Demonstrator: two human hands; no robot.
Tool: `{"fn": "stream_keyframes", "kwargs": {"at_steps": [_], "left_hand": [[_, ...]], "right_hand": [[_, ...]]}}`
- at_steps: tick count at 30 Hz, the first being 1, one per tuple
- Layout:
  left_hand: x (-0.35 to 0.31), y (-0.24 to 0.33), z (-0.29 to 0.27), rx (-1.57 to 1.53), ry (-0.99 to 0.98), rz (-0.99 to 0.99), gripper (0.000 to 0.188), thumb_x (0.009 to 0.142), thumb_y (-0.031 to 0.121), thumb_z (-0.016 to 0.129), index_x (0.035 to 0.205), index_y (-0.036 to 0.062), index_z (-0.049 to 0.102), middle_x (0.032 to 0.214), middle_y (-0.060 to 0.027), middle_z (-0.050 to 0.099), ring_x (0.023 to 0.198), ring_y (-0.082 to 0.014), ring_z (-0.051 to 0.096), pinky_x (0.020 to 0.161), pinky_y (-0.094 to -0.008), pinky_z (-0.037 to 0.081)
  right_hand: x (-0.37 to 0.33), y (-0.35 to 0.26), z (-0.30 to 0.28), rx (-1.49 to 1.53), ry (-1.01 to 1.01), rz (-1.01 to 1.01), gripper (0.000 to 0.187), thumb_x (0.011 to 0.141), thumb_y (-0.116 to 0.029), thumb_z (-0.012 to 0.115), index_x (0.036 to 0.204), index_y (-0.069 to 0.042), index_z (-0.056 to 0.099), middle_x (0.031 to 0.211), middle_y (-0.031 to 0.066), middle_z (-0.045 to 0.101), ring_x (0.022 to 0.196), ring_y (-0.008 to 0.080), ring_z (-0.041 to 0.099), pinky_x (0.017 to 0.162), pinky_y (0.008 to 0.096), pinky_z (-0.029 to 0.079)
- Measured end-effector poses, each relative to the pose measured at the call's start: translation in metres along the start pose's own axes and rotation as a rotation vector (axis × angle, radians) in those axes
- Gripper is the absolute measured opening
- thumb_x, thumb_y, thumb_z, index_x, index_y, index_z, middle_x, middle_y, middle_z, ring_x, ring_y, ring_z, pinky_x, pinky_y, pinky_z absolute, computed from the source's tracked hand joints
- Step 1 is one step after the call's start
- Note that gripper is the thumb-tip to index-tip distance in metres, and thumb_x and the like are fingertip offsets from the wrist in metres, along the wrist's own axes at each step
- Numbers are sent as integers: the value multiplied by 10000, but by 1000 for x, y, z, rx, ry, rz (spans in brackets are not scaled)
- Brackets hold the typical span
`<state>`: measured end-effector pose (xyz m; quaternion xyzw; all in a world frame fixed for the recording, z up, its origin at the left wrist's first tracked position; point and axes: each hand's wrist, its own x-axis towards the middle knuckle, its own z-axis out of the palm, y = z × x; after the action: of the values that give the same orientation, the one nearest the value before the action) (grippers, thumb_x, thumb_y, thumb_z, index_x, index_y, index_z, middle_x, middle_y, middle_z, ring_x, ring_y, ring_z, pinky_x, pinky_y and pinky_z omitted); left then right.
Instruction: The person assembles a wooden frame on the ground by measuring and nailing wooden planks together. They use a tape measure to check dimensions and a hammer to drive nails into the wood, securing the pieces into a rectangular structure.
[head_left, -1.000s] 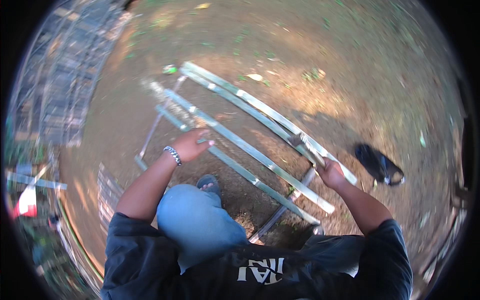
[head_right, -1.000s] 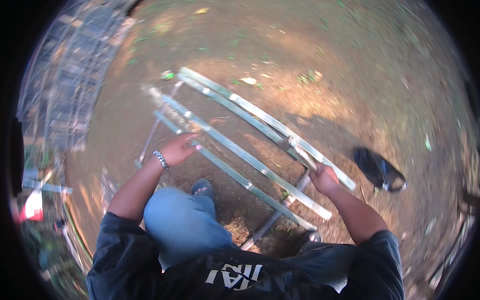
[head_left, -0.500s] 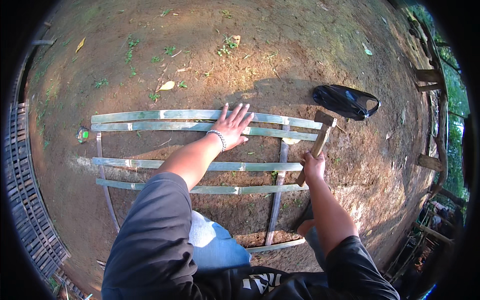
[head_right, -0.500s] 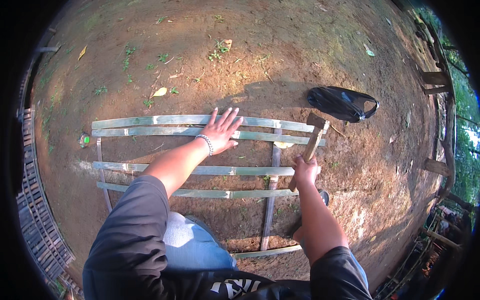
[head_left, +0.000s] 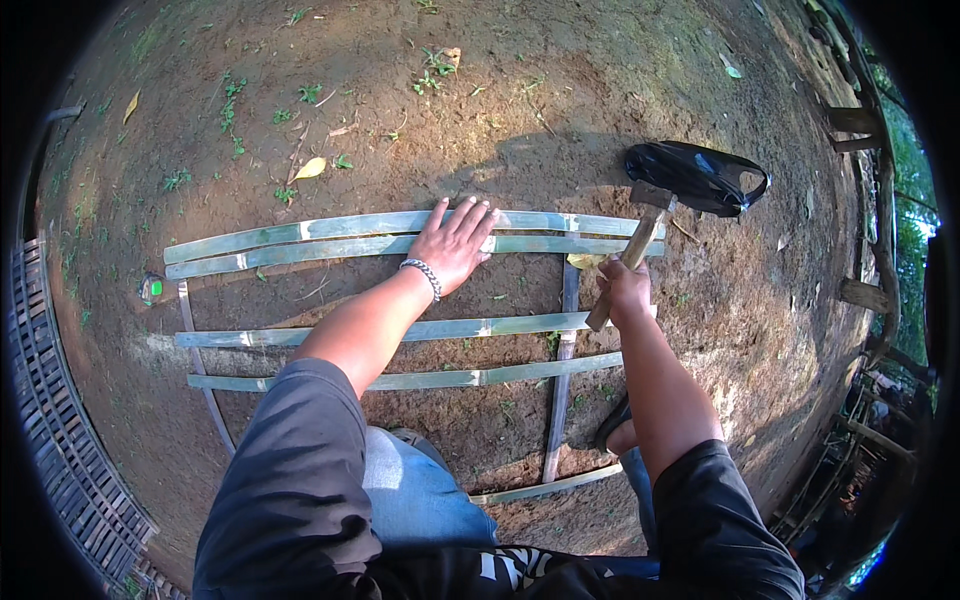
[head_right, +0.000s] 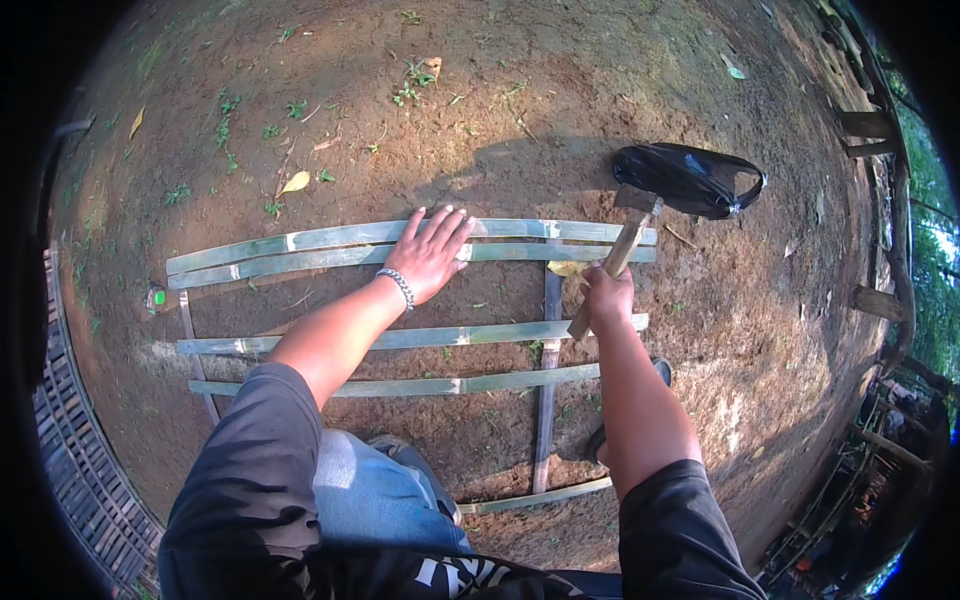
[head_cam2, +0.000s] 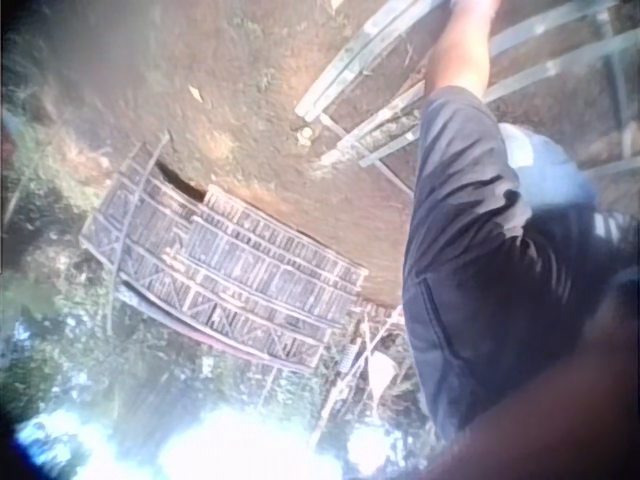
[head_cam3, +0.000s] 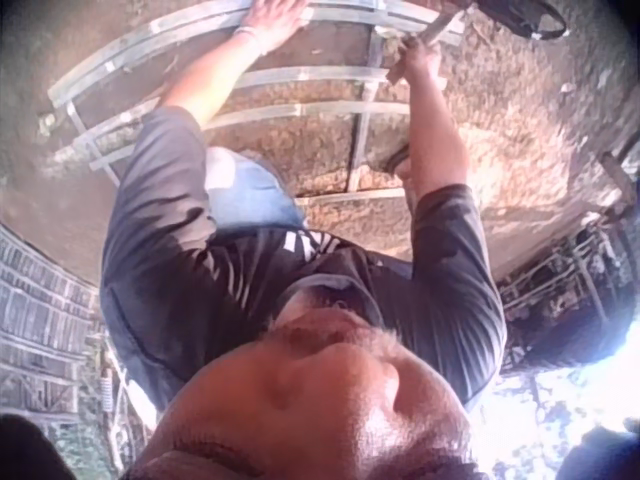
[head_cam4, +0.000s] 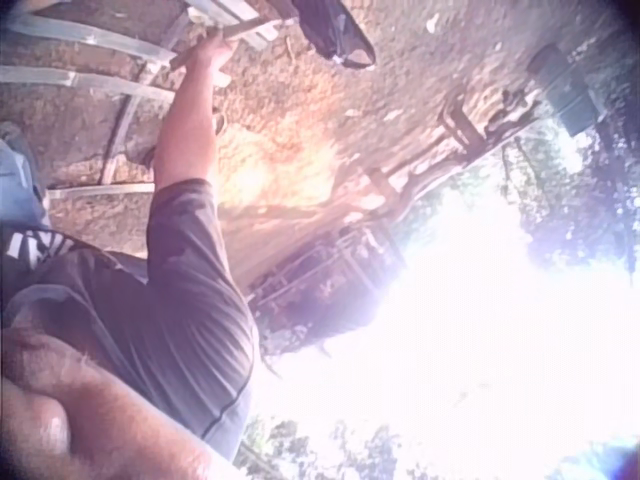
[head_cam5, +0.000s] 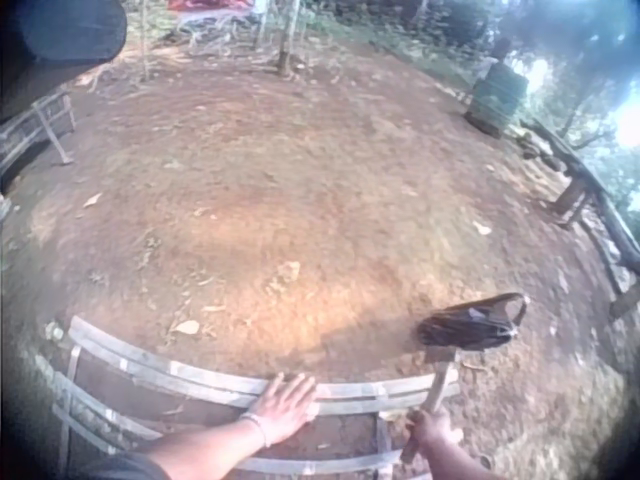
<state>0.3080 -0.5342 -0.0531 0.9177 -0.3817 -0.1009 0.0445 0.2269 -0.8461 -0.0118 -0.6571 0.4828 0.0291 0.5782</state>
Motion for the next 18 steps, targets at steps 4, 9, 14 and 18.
{"fn": "stream_keyframes", "kwargs": {"at_steps": [4, 9, 14, 18], "left_hand": [[2, 1, 3, 8, 23, -9, 708, 1027, 431, 521, 1613, 130, 261, 1645, -73, 314, 1541, -251, 244, 1261, -528, 158], [5, 2, 3, 0, 27, -7, 698, 1033, 428, 503, 1611, 120, 261, 1651, -69, 311, 1543, -251, 242, 1261, -530, 158], [-11, -10, -7, -122, 30, -9, 759, 1057, 545, 356, 1635, 87, 176, 1718, -114, 135, 1594, -262, 82, 1274, -565, 25], [-55, -38, -15, -319, 213, -103, 785, 1051, 590, 330, 1632, 85, 179, 1719, -128, 102, 1594, -271, 67, 1271, -573, 9]], "right_hand": [[1, -3, 1, -16, -40, 16, 281, 988, -87, 619, 1237, -105, 490, 1078, 52, 616, 978, 191, 663, 809, 364, 572], [7, -3, -4, 4, -88, 71, 289, 1006, -118, 613, 1266, -110, 488, 1150, 53, 605, 1013, 199, 657, 809, 384, 565], [13, 17, -12, -18, -160, 79, 389, 1003, -171, 641, 1343, -79, 476, 1197, 97, 593, 1113, 250, 623, 840, 416, 543], [-1, 41, -39, -134, -139, 27, 437, 983, -155, 633, 1383, -64, 483, 1185, 111, 610, 1037, 225, 658, 812, 375, 595]]}}
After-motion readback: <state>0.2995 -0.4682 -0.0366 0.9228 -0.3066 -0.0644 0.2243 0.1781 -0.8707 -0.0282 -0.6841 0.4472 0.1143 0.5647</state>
